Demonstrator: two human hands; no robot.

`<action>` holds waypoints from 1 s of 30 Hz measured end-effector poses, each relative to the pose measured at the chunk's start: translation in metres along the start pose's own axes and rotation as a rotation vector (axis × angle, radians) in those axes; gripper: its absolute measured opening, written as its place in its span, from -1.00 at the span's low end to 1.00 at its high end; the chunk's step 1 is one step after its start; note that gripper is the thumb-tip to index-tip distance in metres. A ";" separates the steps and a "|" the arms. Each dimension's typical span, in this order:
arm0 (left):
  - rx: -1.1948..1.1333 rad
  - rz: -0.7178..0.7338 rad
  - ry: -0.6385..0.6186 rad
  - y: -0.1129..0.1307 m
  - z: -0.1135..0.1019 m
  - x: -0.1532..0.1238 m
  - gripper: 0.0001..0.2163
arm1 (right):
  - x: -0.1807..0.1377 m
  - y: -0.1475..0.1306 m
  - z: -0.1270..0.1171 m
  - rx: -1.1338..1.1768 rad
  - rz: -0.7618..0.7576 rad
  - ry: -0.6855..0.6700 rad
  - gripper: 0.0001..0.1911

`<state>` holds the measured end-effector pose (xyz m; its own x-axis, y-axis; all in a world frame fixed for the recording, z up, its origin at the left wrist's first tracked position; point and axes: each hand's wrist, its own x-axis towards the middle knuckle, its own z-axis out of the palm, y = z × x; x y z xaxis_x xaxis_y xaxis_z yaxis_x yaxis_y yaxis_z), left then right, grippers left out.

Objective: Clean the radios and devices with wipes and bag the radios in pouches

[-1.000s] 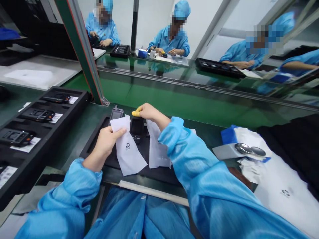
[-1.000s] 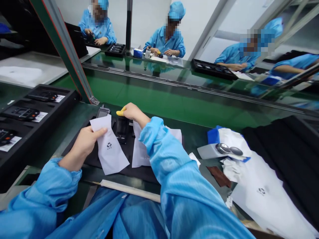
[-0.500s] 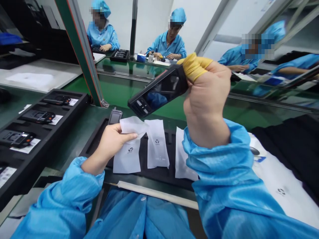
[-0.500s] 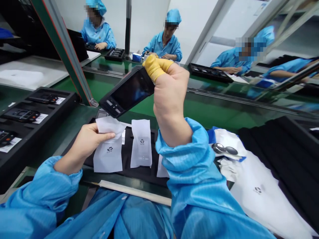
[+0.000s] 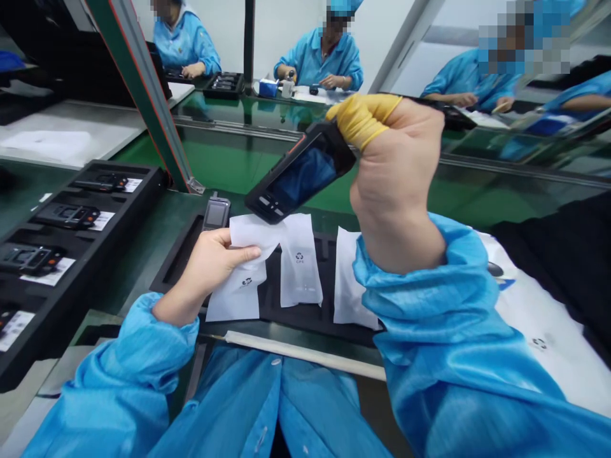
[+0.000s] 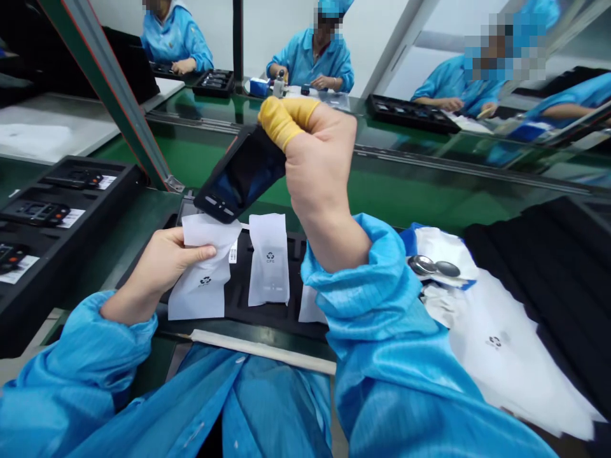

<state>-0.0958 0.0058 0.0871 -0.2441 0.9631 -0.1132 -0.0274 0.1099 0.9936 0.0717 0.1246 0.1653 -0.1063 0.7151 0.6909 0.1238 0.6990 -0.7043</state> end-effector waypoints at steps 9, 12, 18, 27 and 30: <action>-0.018 0.047 -0.011 -0.008 -0.002 0.002 -0.70 | -0.004 0.006 0.003 -0.100 0.056 -0.055 -0.73; -0.017 0.081 -0.020 -0.013 -0.002 0.005 -0.70 | -0.008 -0.002 0.004 -0.027 0.107 -0.045 -0.80; -0.047 0.196 0.001 -0.013 0.007 0.005 -0.64 | -0.008 -0.018 0.012 -0.010 0.237 -0.094 -0.78; -0.091 0.387 0.169 -0.017 0.022 0.012 -0.64 | -0.035 -0.008 0.028 -0.074 0.318 -0.408 -0.82; -0.057 0.498 0.277 -0.015 0.029 0.008 -0.62 | -0.042 -0.013 0.021 -0.107 0.286 -0.489 -0.79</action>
<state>-0.0691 0.0194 0.0715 -0.4859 0.7942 0.3650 0.1054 -0.3613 0.9265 0.0538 0.0855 0.1423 -0.4945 0.8150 0.3020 0.3113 0.4905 -0.8140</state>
